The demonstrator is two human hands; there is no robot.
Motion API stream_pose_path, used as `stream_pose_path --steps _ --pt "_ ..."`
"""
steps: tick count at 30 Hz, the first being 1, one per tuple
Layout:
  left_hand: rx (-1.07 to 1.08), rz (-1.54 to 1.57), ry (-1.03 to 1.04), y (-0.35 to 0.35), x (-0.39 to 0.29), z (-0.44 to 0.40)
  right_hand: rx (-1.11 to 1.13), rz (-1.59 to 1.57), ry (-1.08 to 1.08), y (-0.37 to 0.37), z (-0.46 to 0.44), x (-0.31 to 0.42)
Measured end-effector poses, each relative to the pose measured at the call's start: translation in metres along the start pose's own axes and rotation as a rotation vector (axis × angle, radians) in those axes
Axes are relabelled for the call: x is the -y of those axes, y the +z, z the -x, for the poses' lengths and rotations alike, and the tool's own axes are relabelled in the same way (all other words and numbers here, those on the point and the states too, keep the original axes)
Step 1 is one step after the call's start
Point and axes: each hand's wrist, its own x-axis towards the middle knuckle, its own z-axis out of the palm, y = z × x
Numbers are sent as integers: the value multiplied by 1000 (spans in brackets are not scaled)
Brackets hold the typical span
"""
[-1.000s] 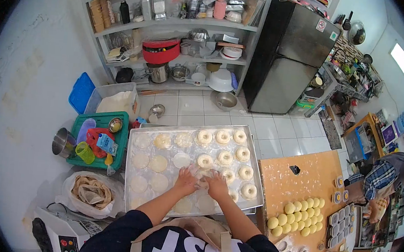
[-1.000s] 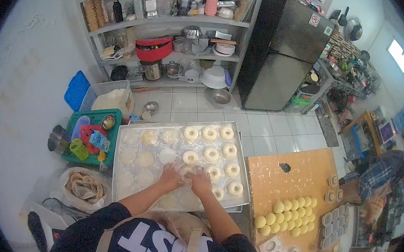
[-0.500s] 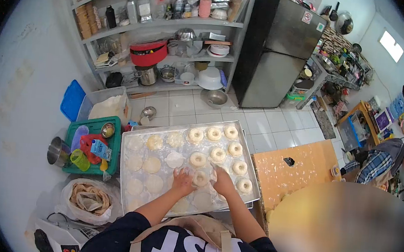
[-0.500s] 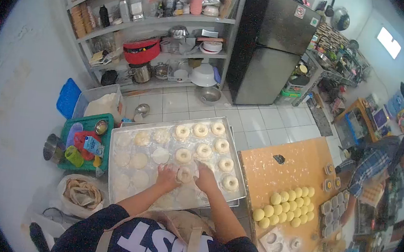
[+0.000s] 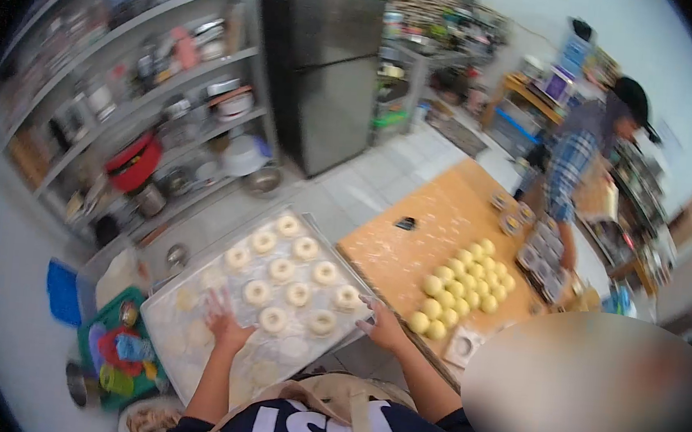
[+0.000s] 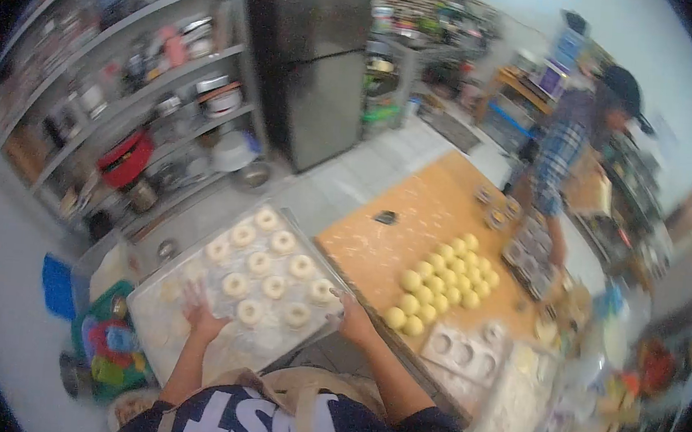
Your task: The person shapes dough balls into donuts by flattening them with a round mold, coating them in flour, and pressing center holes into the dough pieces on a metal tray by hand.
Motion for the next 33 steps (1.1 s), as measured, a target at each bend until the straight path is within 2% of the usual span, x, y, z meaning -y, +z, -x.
stream_pose_path --steps 1,3,6,10,11,14,16,18,21,25,28,31,33 --pt "-68 17 47 2 -12 -1 -195 105 -154 -5 7 -31" --pt "-186 71 158 13 -39 -2 -341 65 -67 -31 34 -60" --pt "-205 78 356 28 -94 -5 -594 18 79 -80 93 -89" --pt "-82 58 514 48 -180 10 -944 -125 245 -141 183 -142" --pt "-44 45 550 51 -202 19 -1103 2 253 -150 212 -151" --pt "-10 55 671 69 -250 48 -1241 121 461 -169 297 -220" --pt "0 65 751 87 -278 68 -1167 291 665 -167 355 -249" --pt "17 63 815 102 -302 90 -1075 254 771 -156 397 -270" --pt "93 51 864 114 -344 128 -744 104 746 -138 431 -308" --pt "96 53 991 138 -377 159 -426 345 768 -150 439 -274" --pt "94 32 1048 151 -393 175 -324 349 705 -158 448 -267" --pt "98 29 1070 155 -406 192 -450 159 586 -160 463 -291" --pt "109 19 1072 158 -411 201 -723 -29 644 -172 473 -280"
